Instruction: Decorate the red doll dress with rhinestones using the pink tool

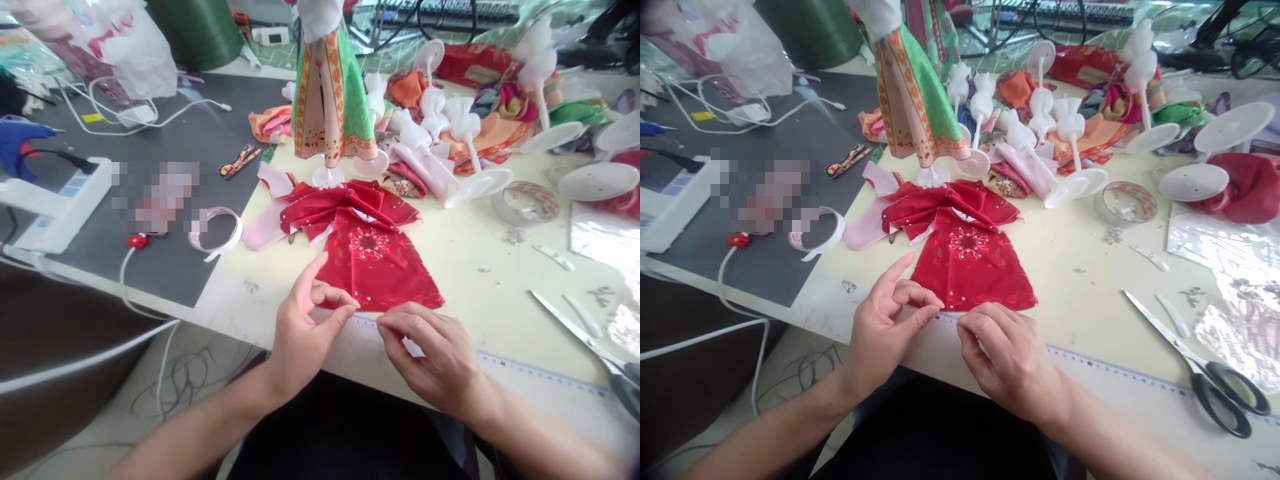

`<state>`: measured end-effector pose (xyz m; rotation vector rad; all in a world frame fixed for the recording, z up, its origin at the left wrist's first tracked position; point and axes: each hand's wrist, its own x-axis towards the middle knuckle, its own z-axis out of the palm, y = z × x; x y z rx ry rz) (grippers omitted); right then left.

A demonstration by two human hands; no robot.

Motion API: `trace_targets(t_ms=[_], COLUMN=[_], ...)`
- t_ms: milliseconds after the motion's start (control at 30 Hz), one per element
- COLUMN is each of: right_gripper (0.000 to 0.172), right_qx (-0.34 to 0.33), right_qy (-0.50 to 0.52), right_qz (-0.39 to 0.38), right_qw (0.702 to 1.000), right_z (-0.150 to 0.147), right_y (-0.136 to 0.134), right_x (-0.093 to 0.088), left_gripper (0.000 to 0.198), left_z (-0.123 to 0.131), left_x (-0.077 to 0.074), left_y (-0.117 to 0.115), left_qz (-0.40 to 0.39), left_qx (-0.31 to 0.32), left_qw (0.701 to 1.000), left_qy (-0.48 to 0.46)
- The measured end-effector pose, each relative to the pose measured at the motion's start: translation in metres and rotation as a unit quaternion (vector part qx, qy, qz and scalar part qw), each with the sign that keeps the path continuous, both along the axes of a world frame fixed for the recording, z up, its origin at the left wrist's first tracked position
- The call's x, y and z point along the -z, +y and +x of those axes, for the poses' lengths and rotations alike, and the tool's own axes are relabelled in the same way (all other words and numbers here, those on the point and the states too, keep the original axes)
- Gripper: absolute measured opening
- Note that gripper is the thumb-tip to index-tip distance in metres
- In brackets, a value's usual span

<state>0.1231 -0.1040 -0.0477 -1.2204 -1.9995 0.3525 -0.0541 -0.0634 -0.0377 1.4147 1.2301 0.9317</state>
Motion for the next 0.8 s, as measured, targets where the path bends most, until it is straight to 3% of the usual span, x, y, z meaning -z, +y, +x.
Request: trace_targets(t_ms=[167,333,400,533,800], right_gripper=[0.018,0.018,0.017,0.014,0.010], right_qx=[0.000,0.006,0.010,0.012,-0.006], right_qy=[0.003,-0.001,-0.007,-0.031,-0.073], right_qz=[0.002,0.012,0.017,0.025,0.013], right_qw=[1.000,1.000,1.000,0.999,0.997], right_z=[0.000,0.003,0.004,0.004,0.005], right_y=[0.000,0.001,0.001,0.000,-0.003], right_x=[0.000,-0.003,-0.004,-0.001,0.002], left_gripper=[0.067,0.062,0.059,0.058,0.054], left_z=[-0.001,-0.007,-0.009,-0.013,-0.019], left_x=[-0.001,0.007,0.012,0.019,0.017], left_y=[0.000,0.003,0.006,0.011,0.013], left_qz=[-0.021,0.081,0.171,0.349,0.399], left_qx=[-0.003,0.006,0.014,0.055,0.082], left_qw=[1.000,0.994,0.976,0.910,0.865], left_qy=[-0.005,0.078,0.133,0.215,0.293])
